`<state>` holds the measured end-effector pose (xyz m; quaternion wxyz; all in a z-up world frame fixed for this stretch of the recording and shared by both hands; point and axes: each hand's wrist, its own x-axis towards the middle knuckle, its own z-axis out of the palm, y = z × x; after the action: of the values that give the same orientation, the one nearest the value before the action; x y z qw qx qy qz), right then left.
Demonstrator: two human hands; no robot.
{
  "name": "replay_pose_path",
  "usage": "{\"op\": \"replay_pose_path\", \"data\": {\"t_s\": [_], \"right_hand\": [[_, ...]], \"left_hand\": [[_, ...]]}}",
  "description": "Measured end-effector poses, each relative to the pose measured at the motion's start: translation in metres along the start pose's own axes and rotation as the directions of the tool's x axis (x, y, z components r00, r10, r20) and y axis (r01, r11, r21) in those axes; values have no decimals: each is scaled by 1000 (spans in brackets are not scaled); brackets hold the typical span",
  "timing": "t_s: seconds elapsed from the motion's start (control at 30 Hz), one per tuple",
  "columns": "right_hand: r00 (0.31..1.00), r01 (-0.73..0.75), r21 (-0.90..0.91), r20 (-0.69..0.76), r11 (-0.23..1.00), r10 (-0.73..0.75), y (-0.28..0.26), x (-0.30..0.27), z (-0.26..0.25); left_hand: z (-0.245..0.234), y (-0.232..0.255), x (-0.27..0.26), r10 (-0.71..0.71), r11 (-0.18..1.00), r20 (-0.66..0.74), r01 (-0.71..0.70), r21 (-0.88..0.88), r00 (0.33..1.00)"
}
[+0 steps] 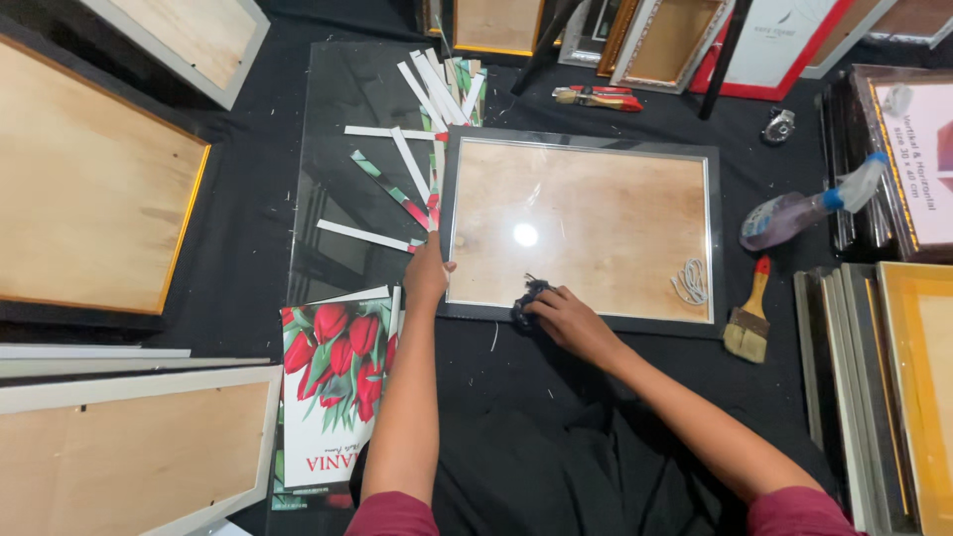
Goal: The person cleans the back and front surfaces of a photo frame using a brush, spray cleaner, and cloth. They flip the frame to access both sides, spray the surface, and wipe it thoroughly with a cloth.
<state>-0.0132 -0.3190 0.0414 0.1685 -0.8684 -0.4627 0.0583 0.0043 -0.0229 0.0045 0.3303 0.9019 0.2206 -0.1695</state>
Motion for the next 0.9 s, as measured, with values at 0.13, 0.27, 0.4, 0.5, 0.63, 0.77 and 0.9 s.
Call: {"op": "replay_pose_path", "data": {"t_s": [0.13, 0.27, 0.4, 0.5, 0.63, 0.77, 0.9], "right_hand": [[996, 63, -36, -53, 997, -65, -32, 37, 31], [992, 68, -30, -103, 997, -71, -35, 45, 44], [998, -64, -53, -33, 997, 62, 5, -19, 5], [977, -205, -190, 23, 960, 213, 45, -92, -37], [957, -273, -326, 4, 905, 291, 64, -119, -30], [979, -203, -184, -30, 962, 201, 23, -67, -23], [986, -162, -248, 1, 955, 168, 29, -56, -1]], "left_hand": [[-1, 7, -4, -12, 999, 10, 11, 39, 1000], [1, 6, 0, -8, 998, 24, 6, 66, 1000], [12, -9, 10, -14, 996, 13, 13, 94, 1000], [14, -9, 12, 1, 995, -13, 0, 98, 1000], [14, -4, 7, 12, 990, -9, -11, 137, 1000], [5, 15, 0, 11, 988, -11, -10, 157, 1000], [16, -2, 12, -15, 983, -6, 16, 182, 1000]]}}
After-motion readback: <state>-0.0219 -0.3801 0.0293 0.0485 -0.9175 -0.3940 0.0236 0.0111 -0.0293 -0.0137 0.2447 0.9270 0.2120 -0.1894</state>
